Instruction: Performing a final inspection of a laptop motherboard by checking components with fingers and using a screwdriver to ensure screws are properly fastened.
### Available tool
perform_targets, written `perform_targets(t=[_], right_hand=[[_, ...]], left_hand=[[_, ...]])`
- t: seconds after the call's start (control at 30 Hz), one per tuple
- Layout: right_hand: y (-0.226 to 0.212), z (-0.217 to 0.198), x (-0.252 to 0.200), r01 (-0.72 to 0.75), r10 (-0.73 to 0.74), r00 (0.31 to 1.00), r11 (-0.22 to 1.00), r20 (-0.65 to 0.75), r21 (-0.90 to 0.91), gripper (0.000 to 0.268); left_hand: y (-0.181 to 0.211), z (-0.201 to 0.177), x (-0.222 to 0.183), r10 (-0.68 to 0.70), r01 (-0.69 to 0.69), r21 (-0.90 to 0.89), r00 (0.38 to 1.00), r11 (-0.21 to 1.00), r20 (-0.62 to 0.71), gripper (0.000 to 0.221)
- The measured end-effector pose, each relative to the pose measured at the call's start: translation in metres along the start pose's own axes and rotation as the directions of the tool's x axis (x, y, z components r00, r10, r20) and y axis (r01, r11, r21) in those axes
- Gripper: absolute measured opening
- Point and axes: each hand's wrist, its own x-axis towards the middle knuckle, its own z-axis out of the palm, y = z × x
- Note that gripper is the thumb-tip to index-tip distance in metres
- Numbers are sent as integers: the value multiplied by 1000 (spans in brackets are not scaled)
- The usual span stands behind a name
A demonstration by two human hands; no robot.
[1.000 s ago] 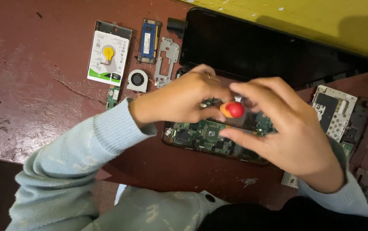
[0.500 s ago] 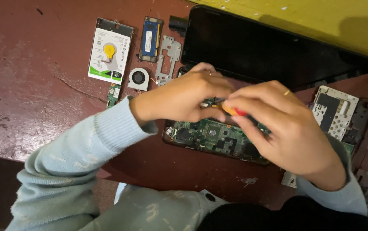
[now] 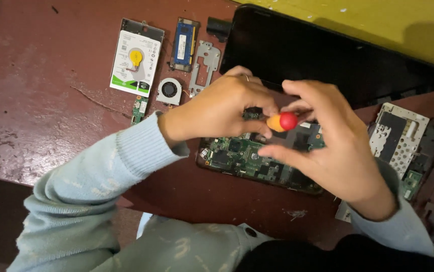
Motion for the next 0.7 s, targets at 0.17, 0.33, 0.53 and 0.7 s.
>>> perform_targets(t=[0.17, 0.33, 0.53, 0.7], right_hand=[[10, 19, -6, 41, -52, 993, 994, -104, -98, 40], [2, 17, -12, 24, -45, 985, 992, -168, -125, 27], [-18, 3, -12, 62, -85, 981, 989, -177, -135, 28], [-39, -2, -3, 39, -62, 977, 993, -203, -113, 27]], left_hand=[[2, -5, -7, -167, 162, 97, 985, 982, 41, 62], [0, -15, -29, -234, 227, 104, 970, 968, 59, 34], [1, -15, -51, -269, 264, 155, 963, 952, 15, 32], [3, -15, -58, -292, 293, -28, 956, 956, 12, 33]])
